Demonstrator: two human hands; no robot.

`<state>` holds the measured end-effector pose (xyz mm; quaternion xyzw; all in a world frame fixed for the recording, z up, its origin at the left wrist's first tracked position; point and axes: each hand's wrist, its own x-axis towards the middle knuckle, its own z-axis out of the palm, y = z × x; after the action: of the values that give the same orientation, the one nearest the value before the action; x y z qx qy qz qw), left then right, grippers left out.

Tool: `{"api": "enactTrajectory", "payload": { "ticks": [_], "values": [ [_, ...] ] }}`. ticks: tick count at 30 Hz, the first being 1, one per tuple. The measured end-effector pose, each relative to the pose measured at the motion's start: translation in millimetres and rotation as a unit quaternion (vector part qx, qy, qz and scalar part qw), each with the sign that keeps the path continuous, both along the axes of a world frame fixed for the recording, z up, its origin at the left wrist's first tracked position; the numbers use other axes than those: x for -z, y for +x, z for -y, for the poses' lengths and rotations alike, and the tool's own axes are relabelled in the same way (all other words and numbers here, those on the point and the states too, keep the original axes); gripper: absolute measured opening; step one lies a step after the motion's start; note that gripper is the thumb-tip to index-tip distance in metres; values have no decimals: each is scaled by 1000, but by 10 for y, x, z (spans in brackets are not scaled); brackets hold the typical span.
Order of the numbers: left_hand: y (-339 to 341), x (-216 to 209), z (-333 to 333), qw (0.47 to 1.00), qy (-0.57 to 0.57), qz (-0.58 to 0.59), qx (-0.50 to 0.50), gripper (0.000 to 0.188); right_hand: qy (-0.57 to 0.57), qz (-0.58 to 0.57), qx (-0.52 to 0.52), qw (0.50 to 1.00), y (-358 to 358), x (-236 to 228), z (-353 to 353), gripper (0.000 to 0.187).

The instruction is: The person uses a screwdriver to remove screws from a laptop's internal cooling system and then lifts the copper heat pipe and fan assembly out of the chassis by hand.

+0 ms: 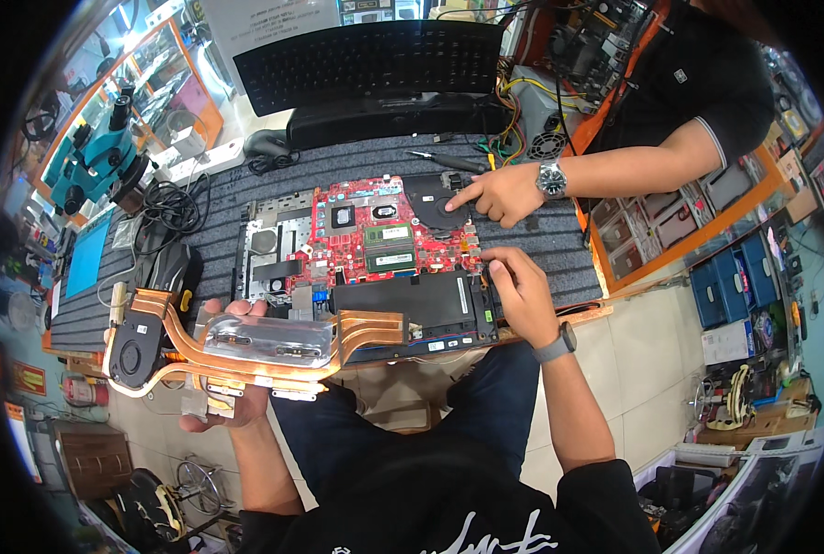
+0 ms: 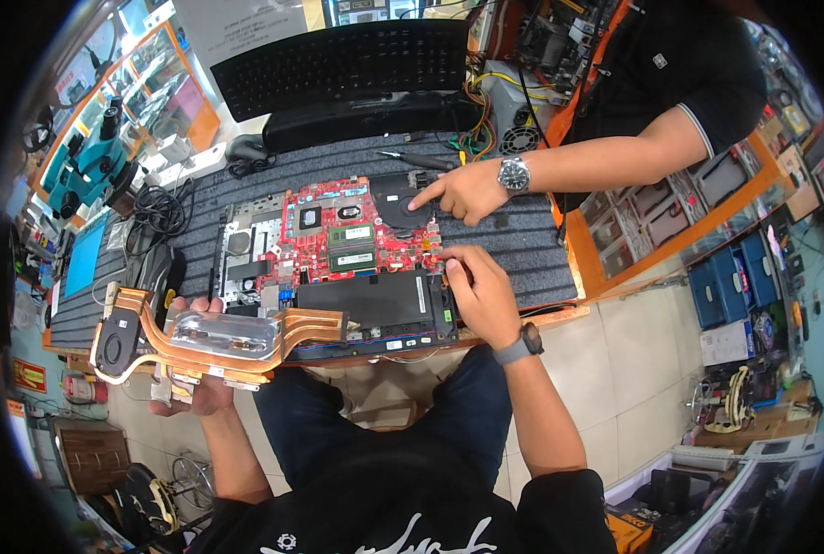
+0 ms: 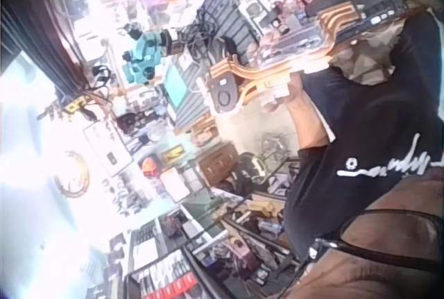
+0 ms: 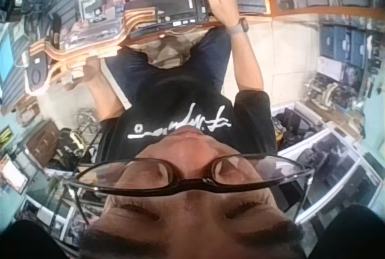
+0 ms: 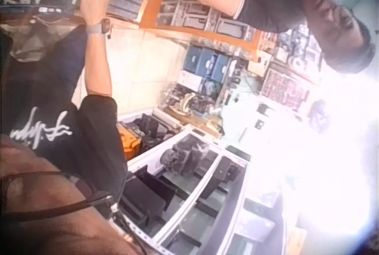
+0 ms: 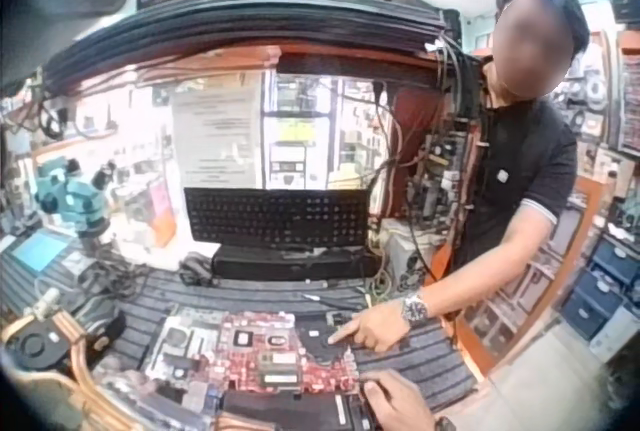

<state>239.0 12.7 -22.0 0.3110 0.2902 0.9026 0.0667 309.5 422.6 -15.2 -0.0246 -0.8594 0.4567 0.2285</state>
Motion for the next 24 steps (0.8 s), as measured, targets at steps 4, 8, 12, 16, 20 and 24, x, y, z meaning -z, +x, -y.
{"api": "enactTrajectory", "payload": {
  "ticks": [4,8,12,16,20,24],
  "values": [
    [62,-44,30,999,7,28,-13,155,34,21,-3,999,-198,30,-2,26],
    [-4,-48,11,999,31,-7,21,156,48,16,0,999,-265,84,14,28],
    [-30,-31,-4,999,42,-5,27,156,56,8,0,998,-250,118,16,28],
    [-30,-25,-35,999,30,-4,22,155,46,20,3,999,-250,123,3,29],
    [11,-64,-68,1000,20,13,8,152,52,3,-2,999,-277,124,2,30],
    [35,-122,-93,999,20,21,14,150,61,1,-5,998,-276,127,3,31]
  ]
}}
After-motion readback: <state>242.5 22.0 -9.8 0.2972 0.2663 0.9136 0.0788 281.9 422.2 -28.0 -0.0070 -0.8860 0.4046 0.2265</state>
